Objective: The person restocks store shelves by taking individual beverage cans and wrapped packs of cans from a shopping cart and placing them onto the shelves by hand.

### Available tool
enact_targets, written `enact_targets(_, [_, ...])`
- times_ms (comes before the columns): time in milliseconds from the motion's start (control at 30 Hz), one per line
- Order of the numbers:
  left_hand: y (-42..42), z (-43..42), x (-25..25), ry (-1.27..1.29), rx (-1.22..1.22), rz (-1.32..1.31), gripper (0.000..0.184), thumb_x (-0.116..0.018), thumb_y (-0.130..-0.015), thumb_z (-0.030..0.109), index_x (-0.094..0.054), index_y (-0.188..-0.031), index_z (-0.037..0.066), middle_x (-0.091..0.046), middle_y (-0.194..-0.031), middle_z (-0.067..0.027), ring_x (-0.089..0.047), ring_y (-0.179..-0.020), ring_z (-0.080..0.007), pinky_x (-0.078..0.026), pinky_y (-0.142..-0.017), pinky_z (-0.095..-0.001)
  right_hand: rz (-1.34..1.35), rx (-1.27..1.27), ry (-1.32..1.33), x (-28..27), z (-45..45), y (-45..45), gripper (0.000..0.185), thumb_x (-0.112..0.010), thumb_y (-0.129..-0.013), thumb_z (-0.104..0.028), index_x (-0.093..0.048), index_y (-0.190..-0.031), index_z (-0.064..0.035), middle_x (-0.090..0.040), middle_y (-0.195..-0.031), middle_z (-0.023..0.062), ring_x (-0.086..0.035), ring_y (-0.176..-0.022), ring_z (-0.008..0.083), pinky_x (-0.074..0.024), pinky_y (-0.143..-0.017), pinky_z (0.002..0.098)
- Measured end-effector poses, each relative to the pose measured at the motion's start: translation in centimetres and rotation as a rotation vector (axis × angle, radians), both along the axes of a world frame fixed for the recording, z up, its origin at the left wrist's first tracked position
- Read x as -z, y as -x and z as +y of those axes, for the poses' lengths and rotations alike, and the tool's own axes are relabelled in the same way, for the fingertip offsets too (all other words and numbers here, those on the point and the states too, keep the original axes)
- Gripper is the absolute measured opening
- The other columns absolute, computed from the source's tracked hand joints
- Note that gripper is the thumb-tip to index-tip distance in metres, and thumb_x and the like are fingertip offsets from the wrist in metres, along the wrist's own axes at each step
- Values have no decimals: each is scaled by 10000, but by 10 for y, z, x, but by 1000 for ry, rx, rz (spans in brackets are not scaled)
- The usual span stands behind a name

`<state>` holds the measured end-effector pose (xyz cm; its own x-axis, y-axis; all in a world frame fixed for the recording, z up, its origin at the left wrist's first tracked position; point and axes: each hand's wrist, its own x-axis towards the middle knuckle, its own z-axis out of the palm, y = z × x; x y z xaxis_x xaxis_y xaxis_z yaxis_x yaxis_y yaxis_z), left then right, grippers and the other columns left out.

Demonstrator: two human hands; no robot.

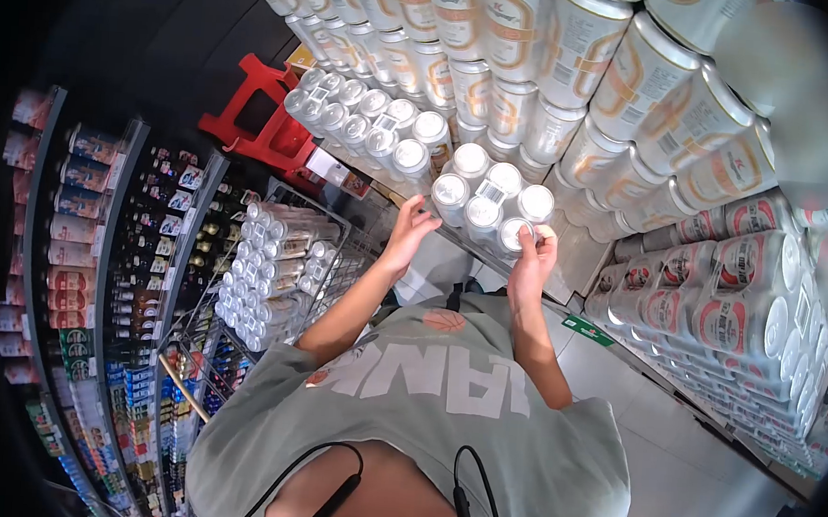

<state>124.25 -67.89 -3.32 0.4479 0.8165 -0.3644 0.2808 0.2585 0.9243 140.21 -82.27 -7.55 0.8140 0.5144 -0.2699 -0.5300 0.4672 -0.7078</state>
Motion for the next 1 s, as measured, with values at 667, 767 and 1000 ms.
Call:
enact_targets(667, [191,-75,130,-47,79,630,414,-638,-841,248,-592,-1156,-16,-653,-1148,-183,-634,-1062,-306,-486,-930,-355,-208,-81,200,1,38,-8,157,-626,-931,-132,-544,-1025,-37,-628,-1015,64,-583,-940,137,-451,-868,289])
enact_targets(767, [196,-58,124,-12,198,552,411,-621,-807,256,-607,-1137,11,-671,-1067,-194,-640,-1019,-328,-495,-885,-387,-258,-171,289,-14,34,-8,201,-621,-936,-156,-530,-1049,-17,-606,-1028,65,-560,-954,136,-435,-879,296])
enact_targets(1000, [252,-25,117,9,182,521,381,-578,-834,313,-627,-1117,62,-686,-1044,-160,-645,-997,-324,-496,-868,-398,-793,159,588,-51,18,23,390,-618,-845,30,-456,-1196,-18,-459,-1190,80,-473,-1016,164,-403,-910,315])
